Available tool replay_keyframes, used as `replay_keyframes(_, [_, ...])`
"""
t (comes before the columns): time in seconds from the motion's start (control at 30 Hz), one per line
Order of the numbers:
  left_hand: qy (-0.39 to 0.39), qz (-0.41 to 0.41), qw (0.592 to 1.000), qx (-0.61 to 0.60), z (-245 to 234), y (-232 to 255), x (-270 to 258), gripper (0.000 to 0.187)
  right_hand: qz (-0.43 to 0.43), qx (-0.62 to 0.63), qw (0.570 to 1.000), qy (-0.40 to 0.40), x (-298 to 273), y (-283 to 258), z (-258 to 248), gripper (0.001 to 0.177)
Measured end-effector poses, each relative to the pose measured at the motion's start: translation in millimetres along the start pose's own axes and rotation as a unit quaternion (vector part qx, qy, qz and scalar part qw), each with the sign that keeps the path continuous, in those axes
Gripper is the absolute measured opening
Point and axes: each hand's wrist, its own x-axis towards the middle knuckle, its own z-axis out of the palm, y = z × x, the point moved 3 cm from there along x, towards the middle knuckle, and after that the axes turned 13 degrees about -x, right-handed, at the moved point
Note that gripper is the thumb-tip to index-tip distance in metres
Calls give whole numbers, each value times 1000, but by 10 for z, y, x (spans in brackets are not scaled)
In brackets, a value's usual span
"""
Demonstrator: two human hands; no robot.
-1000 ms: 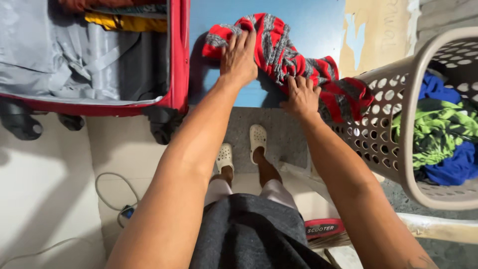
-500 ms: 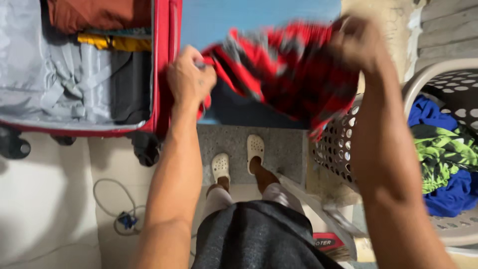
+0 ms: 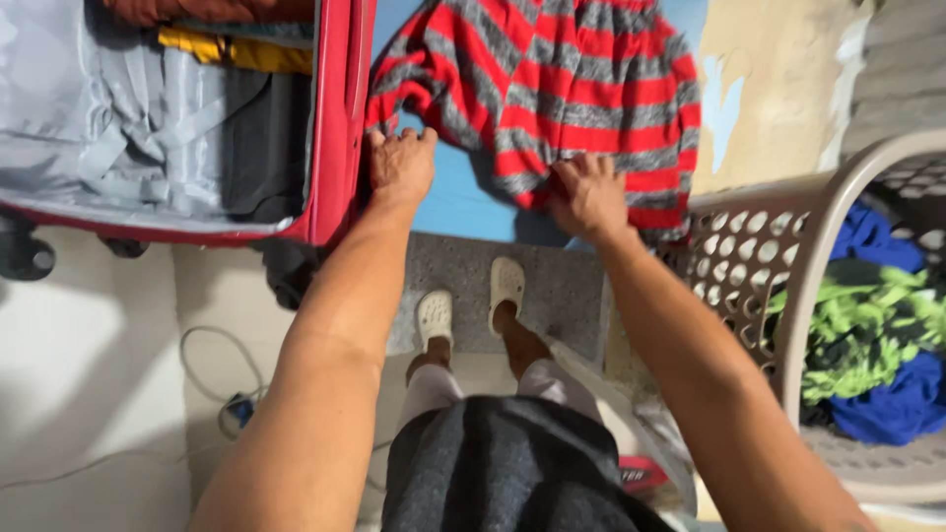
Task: The person folds several garments one by one on a blue table and places them into an open red suitcase. Items handled include yellow shorts, a white tank top, a black jersey, patterned shorts, a brown shirt, and a red-and-gray striped shirt.
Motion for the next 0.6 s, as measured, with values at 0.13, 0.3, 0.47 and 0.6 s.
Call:
replay_keyframes(0.13, [120, 36, 991, -57, -163, 102, -319, 41, 126, -44, 991, -13, 117, 588, 125, 44])
replay_keyframes(0.3, [488, 101, 861, 100, -521, 185, -387, 70, 228, -52, 971, 59, 82, 862, -209, 40])
replay_keyframes(0.47, [179, -21, 953, -242, -516, 177, -95, 18, -36, -9, 990, 134, 84, 167, -377, 68])
replay_keyframes(0.6, [310, -8, 881, -358, -959, 198, -439, 27, 171, 199, 965, 18, 172, 287, -102, 39])
